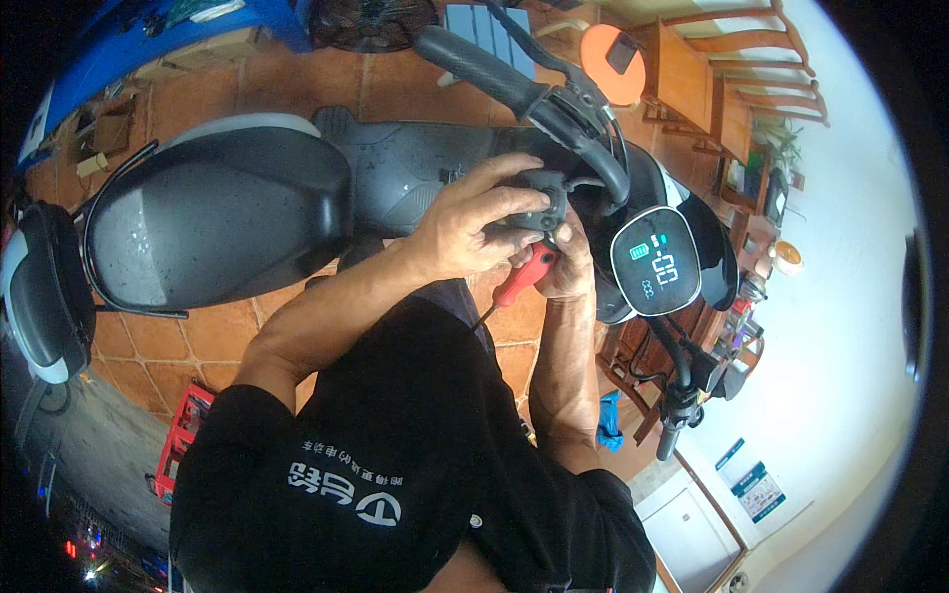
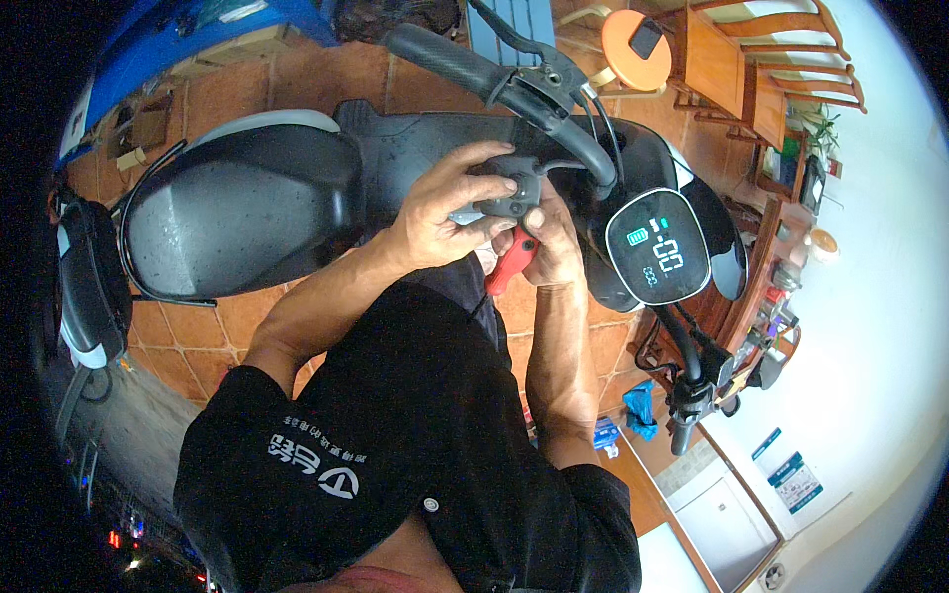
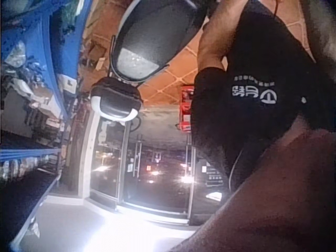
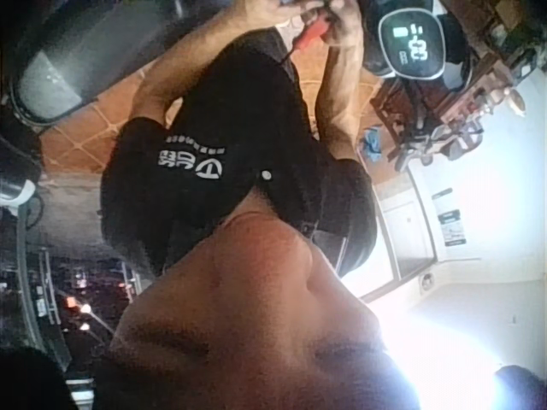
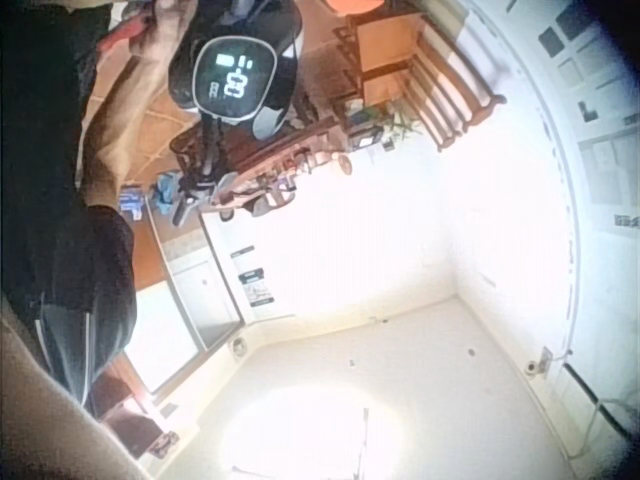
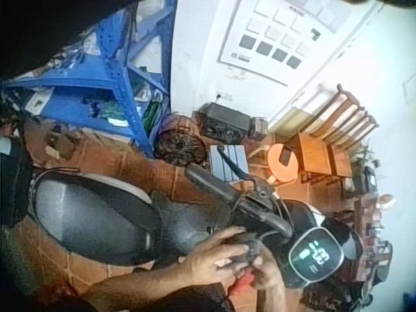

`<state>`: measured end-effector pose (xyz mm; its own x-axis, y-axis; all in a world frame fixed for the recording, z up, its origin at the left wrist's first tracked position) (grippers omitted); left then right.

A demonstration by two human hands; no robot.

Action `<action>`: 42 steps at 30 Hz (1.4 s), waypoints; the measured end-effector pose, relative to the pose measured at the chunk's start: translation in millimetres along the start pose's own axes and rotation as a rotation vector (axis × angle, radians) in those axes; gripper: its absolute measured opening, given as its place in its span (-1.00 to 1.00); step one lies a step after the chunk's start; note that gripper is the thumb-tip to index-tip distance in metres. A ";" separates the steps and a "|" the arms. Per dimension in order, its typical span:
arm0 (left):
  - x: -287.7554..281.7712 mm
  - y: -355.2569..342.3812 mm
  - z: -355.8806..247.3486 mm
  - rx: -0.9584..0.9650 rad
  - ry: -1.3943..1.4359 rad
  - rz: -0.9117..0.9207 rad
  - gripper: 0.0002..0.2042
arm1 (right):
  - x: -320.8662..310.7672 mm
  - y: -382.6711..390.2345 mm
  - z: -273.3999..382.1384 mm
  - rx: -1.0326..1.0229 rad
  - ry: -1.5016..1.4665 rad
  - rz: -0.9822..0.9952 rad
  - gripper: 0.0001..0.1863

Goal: The person disassembles the left handlebar control unit of an electric scooter using a screwdriver. They remove the casing, manipulate internal wires, and use pliers to adjust components before reassembling the unit.

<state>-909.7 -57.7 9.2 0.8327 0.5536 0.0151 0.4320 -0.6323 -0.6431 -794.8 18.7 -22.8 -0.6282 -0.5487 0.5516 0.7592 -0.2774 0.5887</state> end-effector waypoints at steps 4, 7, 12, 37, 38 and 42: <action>-0.1 1.2 1.7 0.017 -0.006 -0.005 -0.54 | 0.3 -5.3 0.1 0.013 -0.014 0.047 -0.19; 0.0 -0.4 1.5 0.020 -0.020 0.013 -0.54 | -0.8 -6.0 -0.6 0.010 -0.033 0.063 -0.18; 1.1 -2.0 0.4 0.022 -0.053 0.017 -0.52 | -4.4 -7.4 -0.8 0.003 -0.049 0.077 -0.20; 10.5 17.8 14.1 -0.290 0.365 -0.148 -0.60 | -10.7 -5.0 2.4 -0.057 -0.106 0.057 -0.27; 12.9 22.3 18.3 -0.384 0.484 -0.188 -0.60 | -13.3 -4.2 1.7 -0.066 -0.104 0.038 -0.27; 15.7 28.6 31.2 -0.595 0.534 -0.205 -0.70 | -16.1 2.0 7.2 -0.093 0.109 -0.118 -0.26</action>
<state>-895.1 -50.2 -32.8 0.7052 0.4517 0.5464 0.5794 -0.8114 -0.0771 -784.4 32.7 -26.2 -0.6960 -0.5884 0.4116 0.6967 -0.4143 0.5857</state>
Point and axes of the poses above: each hand's wrist, its own y-axis away from the middle knuckle, its own x-axis out of the palm, z = x × y, the point moved 7 cm from there along -y, towards the middle knuckle, and after that the axes turned 12 degrees about x, right-handed, at the moved point
